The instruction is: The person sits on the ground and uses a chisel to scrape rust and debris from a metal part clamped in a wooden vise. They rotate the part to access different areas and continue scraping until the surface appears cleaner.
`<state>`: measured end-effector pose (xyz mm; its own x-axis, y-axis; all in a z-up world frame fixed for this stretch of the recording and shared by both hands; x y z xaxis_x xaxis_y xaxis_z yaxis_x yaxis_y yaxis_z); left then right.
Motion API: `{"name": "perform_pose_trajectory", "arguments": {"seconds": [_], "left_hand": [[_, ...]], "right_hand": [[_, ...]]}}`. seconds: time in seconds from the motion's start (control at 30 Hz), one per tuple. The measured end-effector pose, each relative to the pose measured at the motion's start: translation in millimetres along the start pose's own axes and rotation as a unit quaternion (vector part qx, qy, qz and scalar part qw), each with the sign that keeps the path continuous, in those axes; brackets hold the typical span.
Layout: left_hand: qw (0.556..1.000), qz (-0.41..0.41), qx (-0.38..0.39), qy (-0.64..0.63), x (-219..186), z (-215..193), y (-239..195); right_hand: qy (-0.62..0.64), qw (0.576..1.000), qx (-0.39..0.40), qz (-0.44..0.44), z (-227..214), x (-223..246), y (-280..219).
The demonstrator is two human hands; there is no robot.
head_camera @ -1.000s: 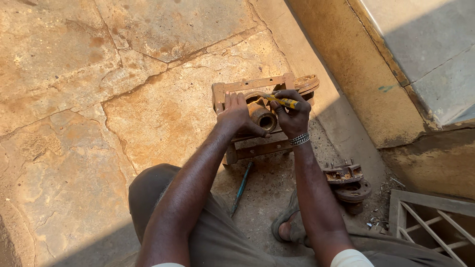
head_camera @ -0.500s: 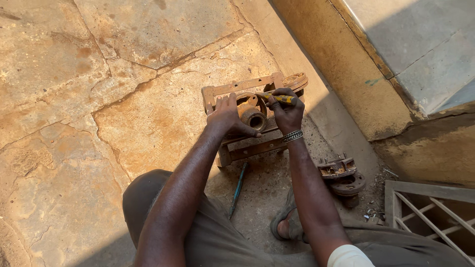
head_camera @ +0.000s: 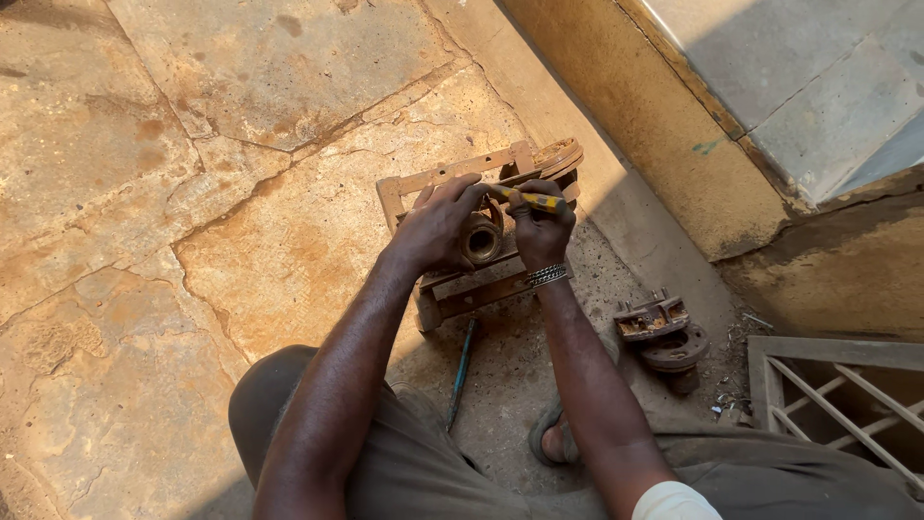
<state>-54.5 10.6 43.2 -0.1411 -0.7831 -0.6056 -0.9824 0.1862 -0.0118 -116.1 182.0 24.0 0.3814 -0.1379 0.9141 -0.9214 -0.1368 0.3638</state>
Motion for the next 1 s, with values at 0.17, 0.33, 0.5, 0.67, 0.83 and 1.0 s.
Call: {"name": "perform_pose_trajectory", "arguments": {"seconds": [0.17, 0.33, 0.5, 0.67, 0.83, 1.0], "left_hand": [[0.995, 0.1, -0.002, 0.029, -16, 11, -2], [0.996, 0.081, -0.018, 0.023, -5, 24, -4], [0.995, 0.031, -0.099, 0.015, -8, 23, -16], [0.997, 0.006, -0.067, 0.029, -8, 19, -16], [0.996, 0.072, -0.017, 0.058, -9, 13, -16], [0.996, 0.071, -0.042, -0.041, 5, 20, -18]], "right_hand": [[0.003, 0.997, -0.056, 0.05, -15, -24, 2], [0.061, 0.991, -0.057, 0.102, -20, -41, -15], [0.108, 0.979, -0.092, 0.144, -19, -38, -20], [0.128, 0.984, -0.089, 0.083, -20, -25, -12], [0.129, 0.982, -0.084, 0.106, -24, -29, -13], [0.124, 0.978, -0.103, 0.134, -30, -36, -15]]}}
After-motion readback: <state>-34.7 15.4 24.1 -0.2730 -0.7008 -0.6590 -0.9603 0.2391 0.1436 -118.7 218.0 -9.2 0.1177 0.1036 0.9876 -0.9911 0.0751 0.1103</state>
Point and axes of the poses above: each hand's wrist, its own y-axis towards the middle knuckle, its own z-axis out of the palm, x = y × z, the point moved 7 cm from there along y, towards the middle knuckle, and after that the axes turned 3 degrees about -y, right-handed, at the moved point
